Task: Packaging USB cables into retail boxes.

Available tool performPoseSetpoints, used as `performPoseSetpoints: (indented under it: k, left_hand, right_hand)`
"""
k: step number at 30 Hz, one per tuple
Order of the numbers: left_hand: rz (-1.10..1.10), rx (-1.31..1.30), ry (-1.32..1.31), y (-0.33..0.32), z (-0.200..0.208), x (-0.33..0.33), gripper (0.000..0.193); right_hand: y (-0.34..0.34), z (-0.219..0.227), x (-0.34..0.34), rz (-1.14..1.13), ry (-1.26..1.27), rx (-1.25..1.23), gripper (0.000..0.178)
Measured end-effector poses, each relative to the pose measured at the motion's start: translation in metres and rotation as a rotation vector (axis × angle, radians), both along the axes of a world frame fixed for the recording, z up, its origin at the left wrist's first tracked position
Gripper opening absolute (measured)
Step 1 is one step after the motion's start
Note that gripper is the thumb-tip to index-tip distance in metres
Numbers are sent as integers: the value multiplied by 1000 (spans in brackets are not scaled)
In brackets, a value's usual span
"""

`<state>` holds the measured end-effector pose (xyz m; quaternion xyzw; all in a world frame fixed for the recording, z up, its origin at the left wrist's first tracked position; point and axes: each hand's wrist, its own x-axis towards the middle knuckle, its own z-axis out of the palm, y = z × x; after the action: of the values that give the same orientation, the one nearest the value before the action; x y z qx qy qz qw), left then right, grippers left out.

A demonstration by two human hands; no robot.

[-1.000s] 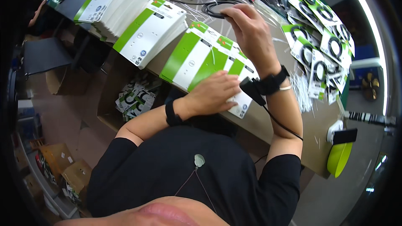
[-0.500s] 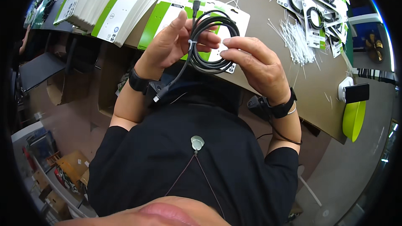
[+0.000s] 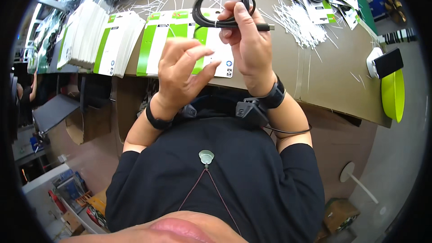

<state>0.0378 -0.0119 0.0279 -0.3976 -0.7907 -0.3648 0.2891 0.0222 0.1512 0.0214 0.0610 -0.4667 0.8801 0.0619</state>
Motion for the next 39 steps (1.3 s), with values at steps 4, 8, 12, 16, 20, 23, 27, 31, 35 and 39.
performPoseSetpoints:
  k: [4,8,12,16,20,23,27,31,35,39]
  left_hand:
    - [-341,643,-1054,1,-24,-8,25]
    - [-615,1003,-1223,-5,-29,-25,36]
    - [-966,837,-1509,-20,-36,-37,41]
    - [-1120,1108,-1630,-22,-41,-38,44]
    - [-1085,927,-1739,-30,-34,-35,48]
    - [-908,771,-1768,-32,-18,-37,47]
    - [-575,957,-1688,-6,-10,-22,45]
    - [-784,876,-1643,-15,-28,-29,39]
    - [-1010,879,-1772,-28,-36,-44,36]
    - [-855,879,-1785,-33,-26,-39,36]
  right_hand:
    - [2,-1,7,113,-48,5,39]
    - [-1,-16,10,172,-76,217,42]
    - [-5,-25,14,239,-16,123,47]
    - [-9,-29,19,305,-35,-85,49]
    - [1,-25,20,424,-139,-1,51]
    - [2,-27,23,426,-169,99,52]
    - [-1,-26,21,302,-104,100,54]
    - [-5,-23,18,259,-56,-34,56]
    - [-10,-25,25,281,-133,-65,56]
    - [-13,-21,27,222,-155,38,54]
